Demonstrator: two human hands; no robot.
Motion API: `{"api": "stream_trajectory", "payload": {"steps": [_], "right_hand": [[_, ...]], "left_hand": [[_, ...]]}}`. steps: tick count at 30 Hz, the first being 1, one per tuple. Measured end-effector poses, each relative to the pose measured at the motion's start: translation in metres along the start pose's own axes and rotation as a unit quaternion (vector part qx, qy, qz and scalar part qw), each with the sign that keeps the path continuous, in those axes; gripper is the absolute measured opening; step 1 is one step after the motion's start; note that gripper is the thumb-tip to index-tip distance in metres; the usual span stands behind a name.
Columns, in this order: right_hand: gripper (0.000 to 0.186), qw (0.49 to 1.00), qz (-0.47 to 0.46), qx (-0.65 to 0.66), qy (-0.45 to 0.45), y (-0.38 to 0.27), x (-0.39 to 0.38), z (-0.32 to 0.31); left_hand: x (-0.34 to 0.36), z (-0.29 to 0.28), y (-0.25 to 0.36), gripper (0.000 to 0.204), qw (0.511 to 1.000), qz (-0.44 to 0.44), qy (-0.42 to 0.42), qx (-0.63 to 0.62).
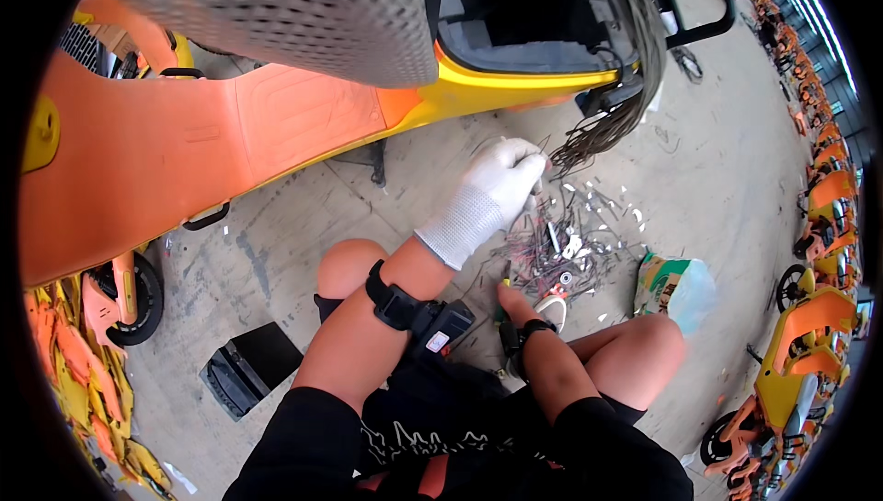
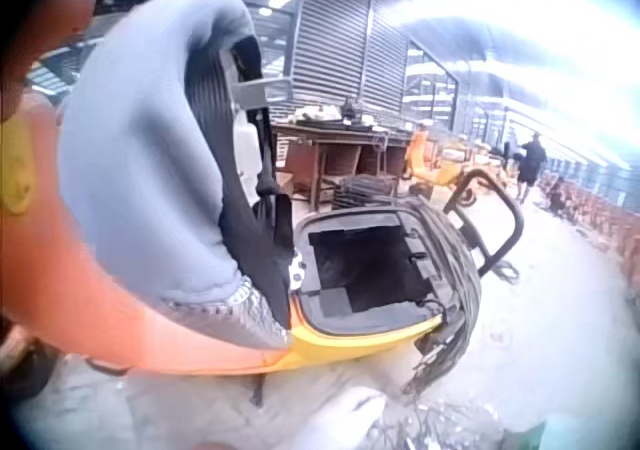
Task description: The person uses pliers to cut a wire and then twists the ends of wires together by hand while sitting near an electric scooter.
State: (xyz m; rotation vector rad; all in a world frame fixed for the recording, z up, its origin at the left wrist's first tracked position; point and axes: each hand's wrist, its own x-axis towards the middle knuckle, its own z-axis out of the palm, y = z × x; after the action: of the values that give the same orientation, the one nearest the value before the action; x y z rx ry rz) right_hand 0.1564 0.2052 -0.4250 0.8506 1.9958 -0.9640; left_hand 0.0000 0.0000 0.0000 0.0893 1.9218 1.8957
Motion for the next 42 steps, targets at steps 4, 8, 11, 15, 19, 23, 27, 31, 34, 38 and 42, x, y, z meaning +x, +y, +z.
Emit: {"api": "stream_trajectory", "payload": {"steps": [4,8,11,15,19,23,27,31,34,38,42], "right_hand": [[0.039,0.99,-0.009,0.118,-0.073,-0.073,-0.078,-0.076],[0.04,0.992,-0.11,0.0,0.053,-0.146,-0.127,-0.178],[0.051,0.949,-0.211,0.088,0.218,-0.171,-0.179,-0.233],[0.033,0.882,-0.323,0.277,0.204,-0.176,-0.274,-0.263],[0.018,0.731,-0.411,0.526,-0.14,-0.147,-0.318,-0.254],[0.036,0.635,-0.419,0.541,-0.358,-0.158,-0.346,-0.231],[0.05,0.71,-0.406,0.457,-0.35,-0.162,-0.34,-0.222],[0.03,0.814,-0.339,0.376,-0.285,-0.157,-0.33,-0.21],[0.022,0.82,-0.338,0.376,-0.268,-0.172,-0.33,-0.204],[0.016,0.831,-0.374,0.31,-0.272,-0.176,-0.338,-0.208],[0.018,0.861,-0.4,0.243,-0.197,-0.177,-0.346,-0.211]], "left_hand": [[-0.01,-0.007,-0.007,0.022,0.999,0.036,-0.01,-0.032],[0.005,-0.001,0.003,0.022,0.997,0.042,-0.055,-0.028],[0.001,0.007,0.012,0.024,0.996,0.055,-0.051,-0.041],[-0.003,0.009,0.015,0.024,0.997,0.037,-0.051,-0.052],[-0.014,0.008,0.02,0.023,0.994,0.029,-0.093,-0.054],[-0.02,0.003,0.014,0.023,0.987,0.062,-0.099,-0.106],[-0.023,-0.003,0.022,0.025,0.991,0.046,-0.089,-0.086],[-0.027,-0.006,0.022,0.026,0.991,0.063,-0.088,-0.072],[-0.028,-0.009,0.026,0.024,0.992,0.047,-0.089,-0.076],[-0.032,-0.004,0.027,0.024,0.994,0.026,-0.103,-0.029],[-0.033,-0.003,0.026,0.023,0.991,0.026,-0.127,-0.022]]}}
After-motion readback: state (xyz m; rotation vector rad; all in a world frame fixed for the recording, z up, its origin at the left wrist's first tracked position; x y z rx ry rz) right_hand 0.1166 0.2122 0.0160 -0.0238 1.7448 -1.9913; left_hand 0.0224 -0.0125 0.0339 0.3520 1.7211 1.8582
